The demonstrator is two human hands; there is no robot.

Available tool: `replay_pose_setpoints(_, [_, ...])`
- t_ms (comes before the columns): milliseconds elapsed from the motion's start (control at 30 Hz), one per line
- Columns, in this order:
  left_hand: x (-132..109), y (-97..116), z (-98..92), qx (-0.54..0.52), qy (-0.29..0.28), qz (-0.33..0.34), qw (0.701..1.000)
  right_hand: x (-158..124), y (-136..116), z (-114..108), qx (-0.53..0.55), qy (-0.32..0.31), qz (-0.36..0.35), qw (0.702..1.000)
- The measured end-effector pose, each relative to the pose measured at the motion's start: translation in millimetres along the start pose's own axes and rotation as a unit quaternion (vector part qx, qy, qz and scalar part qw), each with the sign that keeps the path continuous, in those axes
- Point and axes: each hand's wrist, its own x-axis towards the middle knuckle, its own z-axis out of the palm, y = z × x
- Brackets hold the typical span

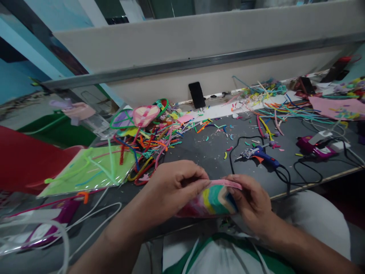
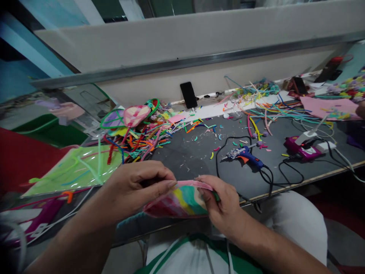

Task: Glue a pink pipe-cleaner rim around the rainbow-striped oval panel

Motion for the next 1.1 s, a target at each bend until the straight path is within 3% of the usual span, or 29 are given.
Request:
replay_pose_setpoints(600, [0.7, -4.3, 3.9, -0.036, -0.011, -0.002, 0.999, 7.3, 1.0, 2.7, 0.006, -0.001, -0.063, 0.998])
replay_pose_setpoints(1100, [-0.5, -3.0, 9.3, -0.035, 0.007, -0.034, 0.999, 9.6, 3.8, 1.6, 0.032, -0.054, -0.106, 0.992])
